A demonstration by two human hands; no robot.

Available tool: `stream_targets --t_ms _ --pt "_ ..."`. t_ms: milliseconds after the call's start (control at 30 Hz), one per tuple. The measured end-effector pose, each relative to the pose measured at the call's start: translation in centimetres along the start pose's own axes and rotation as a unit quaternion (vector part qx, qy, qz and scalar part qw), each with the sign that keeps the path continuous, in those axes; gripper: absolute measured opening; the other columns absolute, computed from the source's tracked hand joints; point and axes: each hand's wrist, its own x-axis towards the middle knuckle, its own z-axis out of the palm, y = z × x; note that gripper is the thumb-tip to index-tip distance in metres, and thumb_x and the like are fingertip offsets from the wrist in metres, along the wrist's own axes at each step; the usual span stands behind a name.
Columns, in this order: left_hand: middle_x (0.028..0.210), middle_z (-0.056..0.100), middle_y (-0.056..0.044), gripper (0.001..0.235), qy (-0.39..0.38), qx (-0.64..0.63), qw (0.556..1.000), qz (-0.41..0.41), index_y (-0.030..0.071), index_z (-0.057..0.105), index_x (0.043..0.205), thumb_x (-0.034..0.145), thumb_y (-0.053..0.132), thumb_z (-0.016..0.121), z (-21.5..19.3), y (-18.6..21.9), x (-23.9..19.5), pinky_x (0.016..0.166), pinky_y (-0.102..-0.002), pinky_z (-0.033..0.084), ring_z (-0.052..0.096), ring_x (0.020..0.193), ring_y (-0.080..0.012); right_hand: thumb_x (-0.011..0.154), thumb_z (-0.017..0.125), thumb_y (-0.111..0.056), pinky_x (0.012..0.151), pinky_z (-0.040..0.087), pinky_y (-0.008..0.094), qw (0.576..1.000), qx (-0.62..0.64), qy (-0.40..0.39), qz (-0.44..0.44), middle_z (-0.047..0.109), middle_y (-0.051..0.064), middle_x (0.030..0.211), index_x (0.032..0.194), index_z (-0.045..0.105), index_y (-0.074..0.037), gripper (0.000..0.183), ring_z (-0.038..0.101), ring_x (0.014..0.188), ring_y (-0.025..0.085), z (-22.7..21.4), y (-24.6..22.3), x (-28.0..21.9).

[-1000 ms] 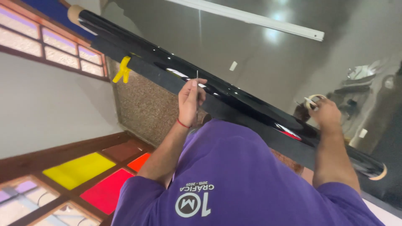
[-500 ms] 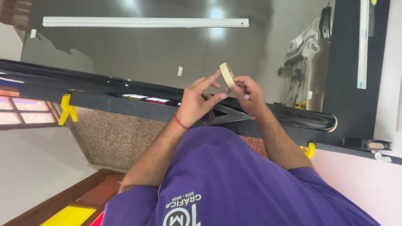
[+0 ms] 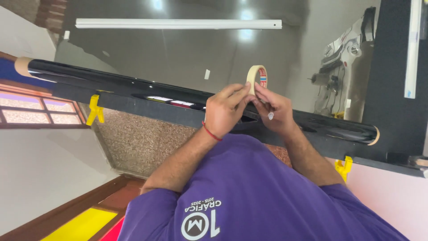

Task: Measuring and cutting black vinyl film on a glass table using a ruler, pencil, and utility knife.

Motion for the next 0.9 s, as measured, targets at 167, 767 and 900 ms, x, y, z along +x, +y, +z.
stream_targets --t_ms 167,767,900 --pt "0.102 0.087 0.011 0.015 0.018 0.012 1.0 -0.008 0.027 0.089 0.107 0.093 0.021 0.093 -0.6 -0.7 -0.1 0.084 -0.027 0.068 0.085 0.095 -0.0129 0.098 0.087 -0.002 0.075 0.065 0.042 0.993 -0.064 0.028 -0.09 0.088 0.018 0.104 0.141 0.082 -0.004 0.043 0.085 0.095 0.037 1.2 0.5 0.9" --pt "0.115 0.068 -0.007 0.015 -0.138 -0.008 0.986 -0.096 0.01 0.061 0.109 0.118 0.022 0.059 -1.8 -2.6 -2.5 0.073 -0.052 0.068 0.081 0.089 -0.045 0.085 0.096 -0.015 0.066 0.063 0.039 0.998 -0.03 0.029 0.042 0.089 0.011 0.09 0.132 0.089 -0.023 0.048 0.085 0.08 0.03 4.7 0.9 0.2" --pt "0.105 0.07 -0.004 0.009 -0.141 -0.044 0.984 -0.1 0.013 0.064 0.109 0.116 0.019 0.063 -2.4 -1.4 -2.4 0.072 -0.045 0.066 0.081 0.083 -0.0407 0.089 0.097 -0.016 0.07 0.064 0.036 0.997 -0.011 0.038 0.071 0.089 0.013 0.092 0.128 0.091 -0.022 0.04 0.085 0.081 0.026 4.0 -0.3 0.6"
